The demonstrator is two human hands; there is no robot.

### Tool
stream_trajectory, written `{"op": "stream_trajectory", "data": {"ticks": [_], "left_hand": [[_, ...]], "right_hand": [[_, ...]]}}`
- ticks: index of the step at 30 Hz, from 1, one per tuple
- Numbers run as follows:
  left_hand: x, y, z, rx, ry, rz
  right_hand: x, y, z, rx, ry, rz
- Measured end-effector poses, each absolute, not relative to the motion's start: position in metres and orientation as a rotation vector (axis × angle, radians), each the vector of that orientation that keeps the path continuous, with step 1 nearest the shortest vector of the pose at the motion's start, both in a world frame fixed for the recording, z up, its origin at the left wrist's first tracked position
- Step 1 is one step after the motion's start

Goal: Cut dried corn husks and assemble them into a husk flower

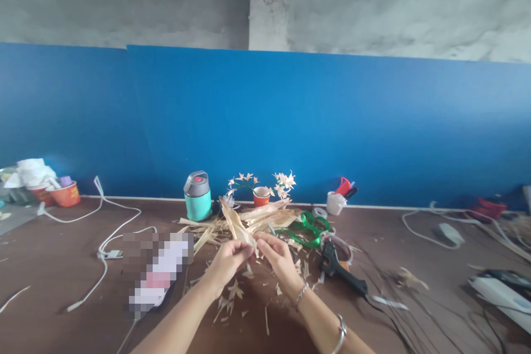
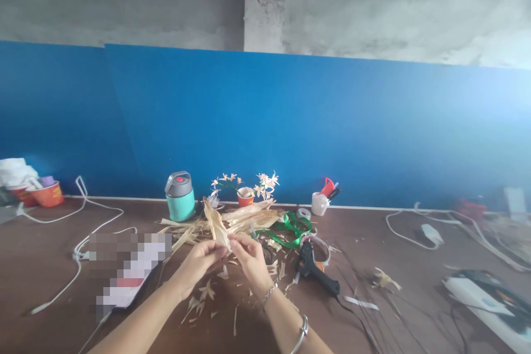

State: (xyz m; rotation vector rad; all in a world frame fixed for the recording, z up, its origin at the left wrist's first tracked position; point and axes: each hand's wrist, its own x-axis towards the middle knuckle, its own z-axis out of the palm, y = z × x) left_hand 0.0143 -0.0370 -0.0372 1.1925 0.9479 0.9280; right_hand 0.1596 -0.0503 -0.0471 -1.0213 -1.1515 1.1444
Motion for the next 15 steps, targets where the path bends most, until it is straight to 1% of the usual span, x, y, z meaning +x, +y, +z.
{"op": "stream_trajectory", "data": {"ticks": [8, 15], "left_hand": [[0.016, -0.038, -0.042, 1.198, 0.875, 0.915], [0.019, -0.040, -0.039, 1.297, 0.922, 0.934]], "right_hand": [[0.160, -0.040, -0.057, -1.039, -1.189, 0.993], [0.160, -0.041, -0.059, -1.058, -1.187, 1.008]]}}
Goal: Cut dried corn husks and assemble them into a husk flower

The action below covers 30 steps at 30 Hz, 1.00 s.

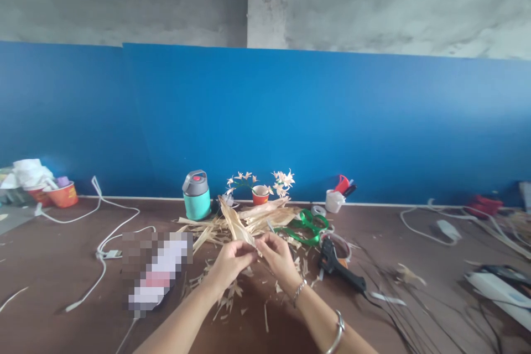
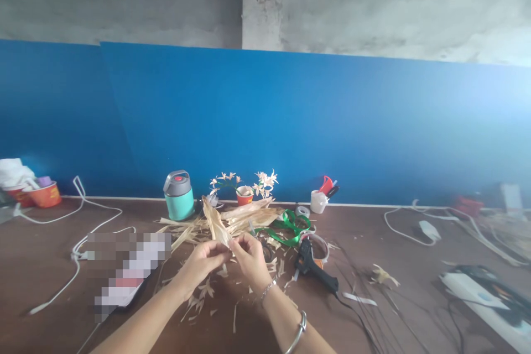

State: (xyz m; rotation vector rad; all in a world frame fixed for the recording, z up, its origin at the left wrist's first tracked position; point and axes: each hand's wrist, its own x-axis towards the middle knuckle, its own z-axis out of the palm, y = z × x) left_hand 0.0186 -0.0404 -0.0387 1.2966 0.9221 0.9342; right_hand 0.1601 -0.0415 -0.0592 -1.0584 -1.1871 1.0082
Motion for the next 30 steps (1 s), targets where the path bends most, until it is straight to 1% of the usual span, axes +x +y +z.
{"op": "stream_trajectory", "data": {"ticks": [6, 10, 18, 26, 30], "left_hand": [[0.019, -0.042, -0.035, 1.269, 0.954, 0.982], [0.019, -0.040, -0.038, 1.267, 0.929, 0.953], [0.022, -0.036, -0.047, 1.340, 0.944, 1.015], [0.022, -0.039, -0.042, 1.424, 0.967, 1.016], [0.022, -0.040, -0.039, 1.459, 0.972, 0.971]], "right_hand": [[0.159, -0.047, -0.049, -0.958, -1.207, 1.192], [0.159, -0.047, -0.047, -0.990, -1.225, 1.105], [0.158, -0.044, -0.056, -1.037, -1.245, 0.948], [0.159, -0.047, -0.048, -0.969, -1.193, 1.046], [0.159, -0.046, -0.049, -0.982, -1.052, 1.136]]}}
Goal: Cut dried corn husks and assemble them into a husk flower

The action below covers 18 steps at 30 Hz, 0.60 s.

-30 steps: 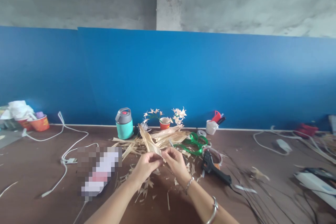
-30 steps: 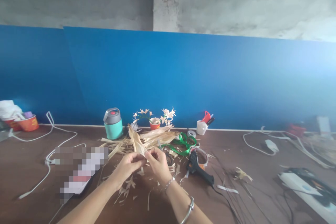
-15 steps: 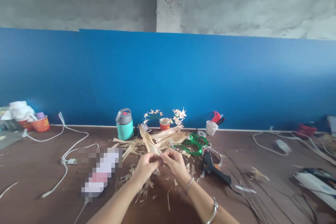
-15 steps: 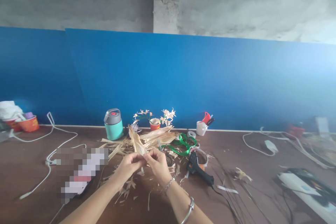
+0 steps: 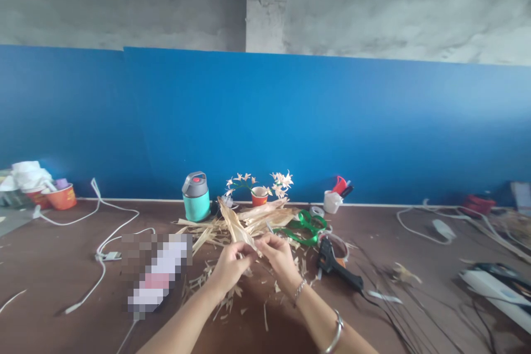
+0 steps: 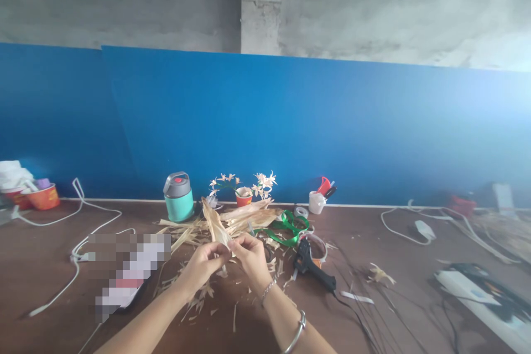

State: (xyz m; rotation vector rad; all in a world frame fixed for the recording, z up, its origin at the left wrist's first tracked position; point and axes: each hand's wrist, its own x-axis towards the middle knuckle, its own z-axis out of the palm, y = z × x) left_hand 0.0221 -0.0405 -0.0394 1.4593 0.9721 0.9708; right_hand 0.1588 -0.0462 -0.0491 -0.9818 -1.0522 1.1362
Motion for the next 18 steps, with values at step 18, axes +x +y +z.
{"op": "stream_trajectory", "data": {"ticks": [18], "left_hand": [[0.017, -0.032, -0.047, 1.860, 1.027, 1.068]], "right_hand": [[0.168, -0.051, -0.042, -1.182, -1.596, 0.486]]}}
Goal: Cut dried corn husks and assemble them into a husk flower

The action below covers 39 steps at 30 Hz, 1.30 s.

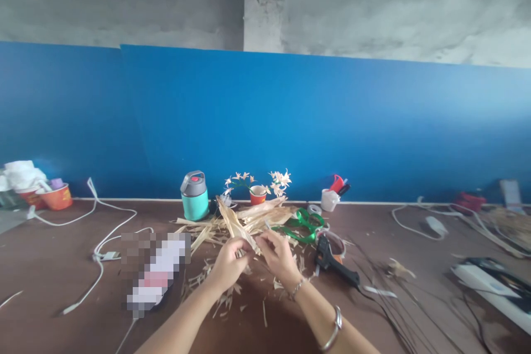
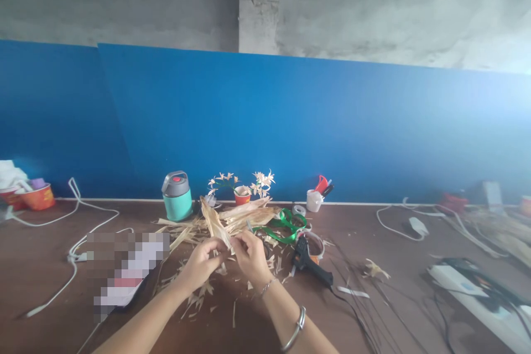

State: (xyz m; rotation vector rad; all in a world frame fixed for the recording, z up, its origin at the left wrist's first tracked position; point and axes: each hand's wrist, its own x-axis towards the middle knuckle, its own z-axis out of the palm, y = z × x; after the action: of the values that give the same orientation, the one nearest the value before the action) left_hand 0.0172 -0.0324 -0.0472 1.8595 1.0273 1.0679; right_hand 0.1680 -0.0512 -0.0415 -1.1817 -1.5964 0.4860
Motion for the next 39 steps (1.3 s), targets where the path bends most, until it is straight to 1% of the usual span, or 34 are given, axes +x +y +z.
{"op": "stream_trajectory", "data": {"ticks": [4, 10, 14, 18, 20, 22, 24, 26, 28, 30, 35, 39], "left_hand": [[0.016, -0.032, -0.046, 1.888, 1.051, 1.075], [0.016, -0.031, -0.046, 1.940, 1.109, 1.102], [0.017, -0.032, -0.046, 1.966, 1.136, 1.080], [0.017, -0.033, -0.047, 1.950, 1.123, 1.060], [0.017, -0.033, -0.046, 1.911, 1.119, 1.061], [0.018, -0.033, -0.044, 1.844, 1.120, 1.072], [0.018, -0.034, -0.042, 1.758, 1.137, 1.066], [0.020, -0.036, -0.041, 1.666, 1.164, 1.018], [0.021, -0.038, -0.040, 1.585, 1.167, 0.974], [0.023, -0.040, -0.040, 1.526, 1.137, 0.967], [0.022, -0.040, -0.039, 1.434, 1.018, 1.020], [0.022, -0.039, -0.037, 1.379, 0.981, 1.063]], "right_hand": [[0.167, -0.050, -0.041, -1.247, -1.520, 0.632], [0.172, -0.042, -0.043, -1.473, -1.484, 0.749], [0.173, -0.041, -0.038, -1.562, -1.499, 0.753], [0.184, -0.048, -0.024, -1.564, -1.581, 0.725], [0.201, -0.055, -0.016, -1.574, -1.614, 0.665], [0.225, -0.067, -0.010, -1.718, -1.701, 0.345], [0.251, -0.082, -0.008, -2.068, -1.679, 0.014], [0.271, -0.096, -0.011, -2.413, -1.667, -0.154], [0.282, -0.106, -0.018, -2.626, -1.627, -0.184], [0.284, -0.110, -0.026, -2.700, -1.642, -0.198], [0.283, -0.105, -0.031, -2.635, -1.735, -0.228], [0.292, -0.101, -0.021, -2.520, -1.593, -0.222]]}}
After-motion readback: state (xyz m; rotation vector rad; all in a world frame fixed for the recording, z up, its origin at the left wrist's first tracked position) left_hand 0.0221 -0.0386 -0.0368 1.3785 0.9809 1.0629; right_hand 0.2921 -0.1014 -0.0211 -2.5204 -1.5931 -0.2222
